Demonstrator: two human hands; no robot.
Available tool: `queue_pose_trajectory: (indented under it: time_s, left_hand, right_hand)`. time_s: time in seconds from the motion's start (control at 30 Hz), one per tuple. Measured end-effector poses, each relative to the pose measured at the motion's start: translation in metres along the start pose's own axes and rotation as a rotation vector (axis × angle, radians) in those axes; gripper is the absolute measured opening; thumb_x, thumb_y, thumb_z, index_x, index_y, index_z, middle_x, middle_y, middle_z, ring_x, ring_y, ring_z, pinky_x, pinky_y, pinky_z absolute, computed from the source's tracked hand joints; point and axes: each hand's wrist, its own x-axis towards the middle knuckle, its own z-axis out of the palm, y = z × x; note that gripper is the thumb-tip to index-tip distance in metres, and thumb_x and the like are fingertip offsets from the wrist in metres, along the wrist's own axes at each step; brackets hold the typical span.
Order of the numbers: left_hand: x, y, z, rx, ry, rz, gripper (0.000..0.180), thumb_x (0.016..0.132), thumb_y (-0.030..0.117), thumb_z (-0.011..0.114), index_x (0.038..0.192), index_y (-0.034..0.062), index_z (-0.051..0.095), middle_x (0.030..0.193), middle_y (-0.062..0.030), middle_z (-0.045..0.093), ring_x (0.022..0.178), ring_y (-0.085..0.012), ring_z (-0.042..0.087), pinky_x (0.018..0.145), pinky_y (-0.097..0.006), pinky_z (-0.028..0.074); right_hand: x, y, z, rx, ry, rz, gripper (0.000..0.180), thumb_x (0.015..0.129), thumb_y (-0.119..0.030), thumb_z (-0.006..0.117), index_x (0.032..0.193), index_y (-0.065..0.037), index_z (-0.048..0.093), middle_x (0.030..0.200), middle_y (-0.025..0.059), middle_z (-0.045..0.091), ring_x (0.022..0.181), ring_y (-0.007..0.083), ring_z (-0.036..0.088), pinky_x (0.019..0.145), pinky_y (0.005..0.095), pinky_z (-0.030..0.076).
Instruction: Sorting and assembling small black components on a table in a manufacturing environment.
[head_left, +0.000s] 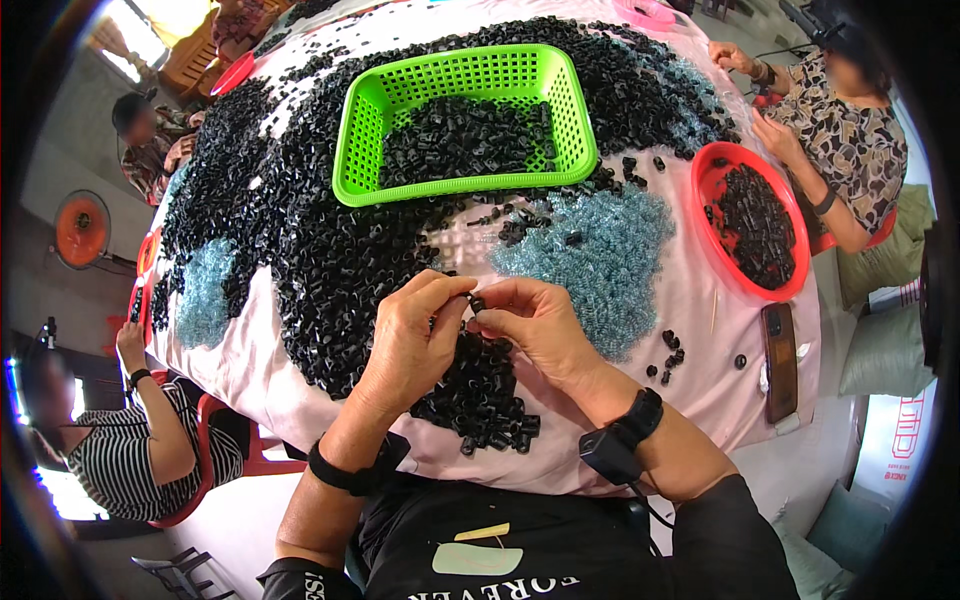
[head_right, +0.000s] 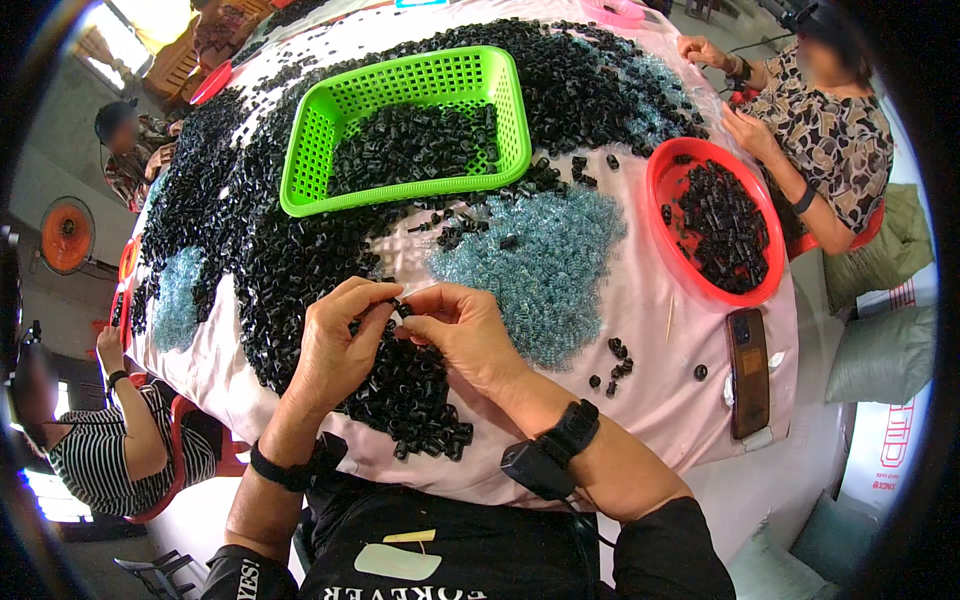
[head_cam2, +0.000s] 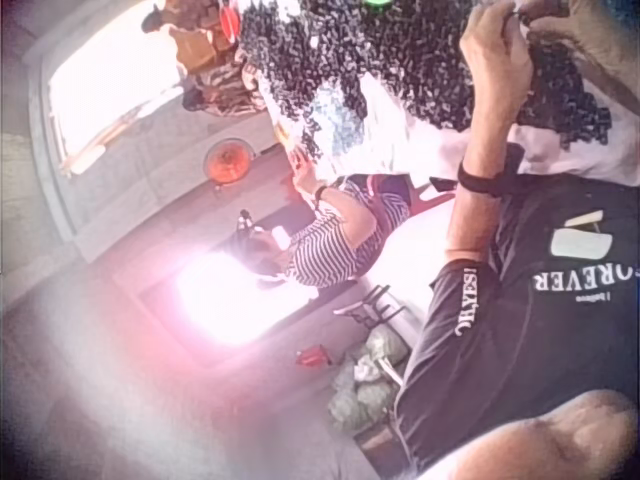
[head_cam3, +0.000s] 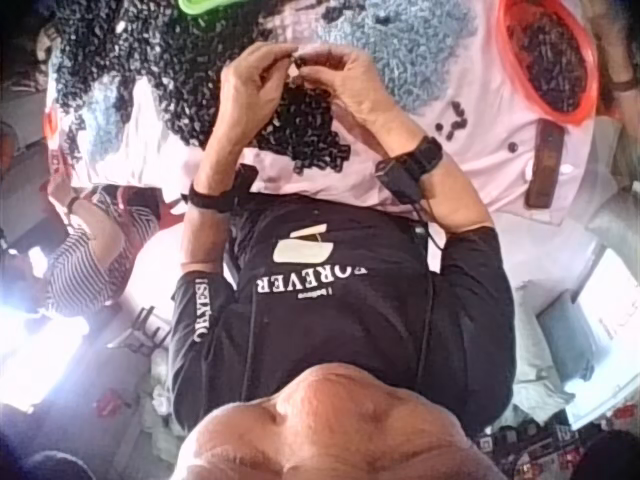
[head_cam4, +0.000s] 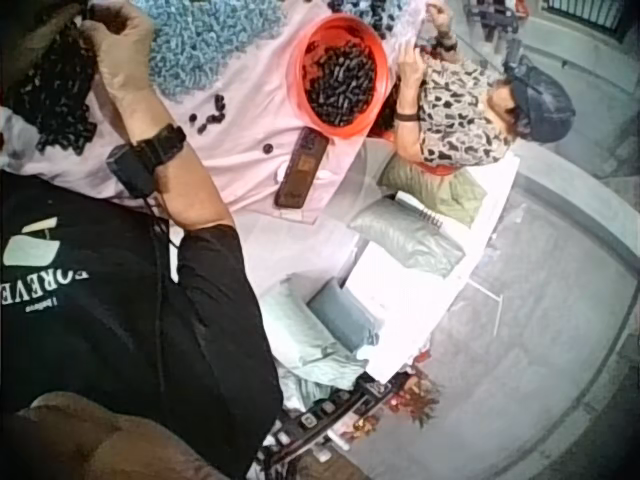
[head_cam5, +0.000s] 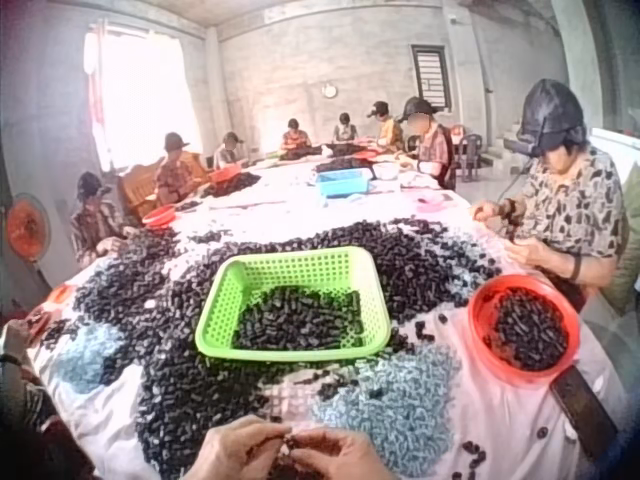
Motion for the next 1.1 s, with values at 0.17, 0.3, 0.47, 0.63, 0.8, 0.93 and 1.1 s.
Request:
queue_pose_trajectory:
  time_s: [0.17,0.3,0.47,0.63,0.8,0.93,1.1]
  left_hand:
    - [0.000,-0.001,0.002,0.005,-0.009,0.035,0.018,0.090,-0.006,0.063,0.107,-0.0039,0.071,0.093,-0.0147,0.069,0.082,-0.0242,0.071,0.074,-0.031,0.054]
    - [0.002,-0.004,0.005,0.019,-0.020,0.055,0.019,0.090,-0.007,0.063,0.106,-0.0040,0.071,0.092,-0.0144,0.069,0.082,-0.0246,0.071,0.073,-0.031,0.054]
    - [0.003,-0.003,0.008,0.000,-0.009,0.085,0.017,0.090,-0.005,0.062,0.104,-0.0032,0.071,0.089,-0.0167,0.067,0.077,-0.0335,0.069,0.068,-0.037,0.054]
    - [0.001,-0.008,0.015,0.107,0.071,0.184,0.021,0.089,-0.007,0.063,0.108,-0.0037,0.070,0.094,-0.0160,0.069,0.079,-0.0304,0.071,0.069,-0.033,0.056]
    - [-0.002,-0.006,0.015,0.105,0.034,0.153,0.027,0.086,-0.005,0.066,0.113,-0.0028,0.068,0.103,-0.0184,0.068,0.088,-0.0335,0.071,0.076,-0.035,0.056]
    - [-0.004,-0.006,0.020,0.181,0.045,0.227,0.039,0.080,-0.002,0.072,0.118,-0.0020,0.065,0.113,-0.0198,0.067,0.099,-0.0379,0.068,0.086,-0.040,0.055]
    - [-0.004,-0.004,0.027,0.195,0.066,0.204,0.044,0.076,-0.003,0.073,0.119,-0.0017,0.064,0.115,-0.0207,0.067,0.102,-0.0395,0.067,0.088,-0.042,0.056]
  right_hand:
    - [-0.002,0.000,0.005,0.050,0.048,0.006,0.014,0.090,0.002,0.072,0.104,0.001,0.071,0.092,0.0063,0.073,0.080,0.0106,0.068,0.072,0.0221,0.055]
    - [-0.003,-0.001,0.003,0.002,0.038,-0.006,0.014,0.090,0.002,0.072,0.104,0.002,0.071,0.093,0.0067,0.073,0.082,0.0116,0.069,0.072,0.0224,0.055]
    - [-0.002,0.001,0.001,0.031,0.043,0.004,0.018,0.091,0.001,0.071,0.109,0.003,0.071,0.096,0.0087,0.073,0.084,0.0136,0.071,0.075,0.0231,0.057]
    - [-0.001,0.002,0.002,0.065,0.056,0.005,0.016,0.093,-0.001,0.070,0.108,0.004,0.071,0.096,0.0096,0.073,0.085,0.0138,0.071,0.076,0.0233,0.057]
    - [-0.002,-0.002,0.003,0.005,0.075,-0.017,0.014,0.094,-0.003,0.069,0.106,0.004,0.071,0.095,0.0089,0.073,0.083,0.0129,0.070,0.075,0.0231,0.056]
    - [0.001,0.006,0.001,0.020,0.098,-0.022,0.013,0.095,-0.006,0.070,0.104,0.003,0.072,0.091,0.0061,0.073,0.078,0.0097,0.067,0.071,0.0218,0.054]
    - [0.001,0.005,0.002,0.059,0.100,-0.024,0.011,0.095,-0.008,0.070,0.102,0.001,0.073,0.088,0.0046,0.073,0.075,0.0080,0.065,0.067,0.0215,0.052]
